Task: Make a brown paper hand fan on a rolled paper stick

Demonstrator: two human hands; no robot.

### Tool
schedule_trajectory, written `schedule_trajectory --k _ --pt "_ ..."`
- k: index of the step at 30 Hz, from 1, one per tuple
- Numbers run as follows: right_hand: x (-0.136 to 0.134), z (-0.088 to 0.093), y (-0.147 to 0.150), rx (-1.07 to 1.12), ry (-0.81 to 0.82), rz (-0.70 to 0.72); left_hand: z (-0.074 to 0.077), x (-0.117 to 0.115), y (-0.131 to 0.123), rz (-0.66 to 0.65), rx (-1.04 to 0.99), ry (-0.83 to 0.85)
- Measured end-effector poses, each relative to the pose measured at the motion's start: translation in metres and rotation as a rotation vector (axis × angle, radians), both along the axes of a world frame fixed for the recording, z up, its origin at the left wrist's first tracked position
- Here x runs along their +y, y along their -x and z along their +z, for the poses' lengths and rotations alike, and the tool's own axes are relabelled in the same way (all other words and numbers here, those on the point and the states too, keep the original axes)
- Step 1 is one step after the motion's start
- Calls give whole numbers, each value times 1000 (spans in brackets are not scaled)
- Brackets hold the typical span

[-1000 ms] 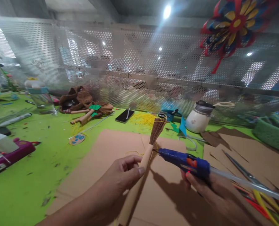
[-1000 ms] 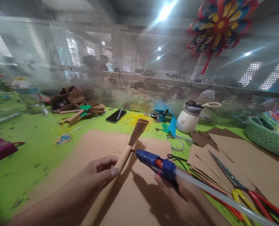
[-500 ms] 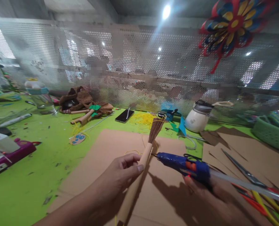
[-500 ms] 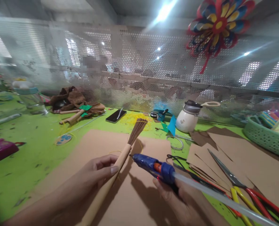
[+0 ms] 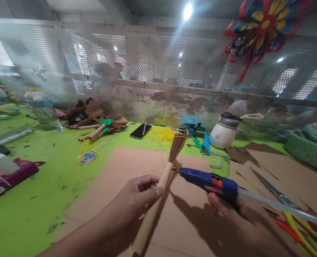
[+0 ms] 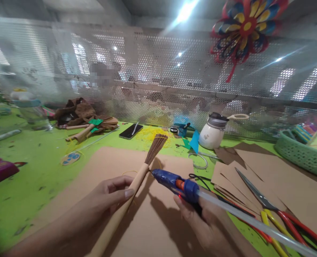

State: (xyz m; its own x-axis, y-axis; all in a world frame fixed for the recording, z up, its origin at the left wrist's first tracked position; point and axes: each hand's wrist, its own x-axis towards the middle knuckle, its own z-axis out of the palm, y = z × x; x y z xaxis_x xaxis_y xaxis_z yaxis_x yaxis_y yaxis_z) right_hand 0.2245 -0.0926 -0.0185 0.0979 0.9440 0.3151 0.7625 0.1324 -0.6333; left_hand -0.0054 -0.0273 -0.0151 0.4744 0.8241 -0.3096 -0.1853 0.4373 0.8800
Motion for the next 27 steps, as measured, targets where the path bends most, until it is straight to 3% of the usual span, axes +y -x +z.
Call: schedule_trajectory --k 6,12,22,27 --pt "-2 5 2 -3 48 18 -1 4 1 -23 -5 5" --pt "-2 -1 -7 -15 102 144 -2 7 3 -48 -18 3" --pt "0 -4 2 79 48 10 -3 6 3 -58 16 30" --pt "-9 -12 7 66 -34 56 0 9 4 -63 -4 55"
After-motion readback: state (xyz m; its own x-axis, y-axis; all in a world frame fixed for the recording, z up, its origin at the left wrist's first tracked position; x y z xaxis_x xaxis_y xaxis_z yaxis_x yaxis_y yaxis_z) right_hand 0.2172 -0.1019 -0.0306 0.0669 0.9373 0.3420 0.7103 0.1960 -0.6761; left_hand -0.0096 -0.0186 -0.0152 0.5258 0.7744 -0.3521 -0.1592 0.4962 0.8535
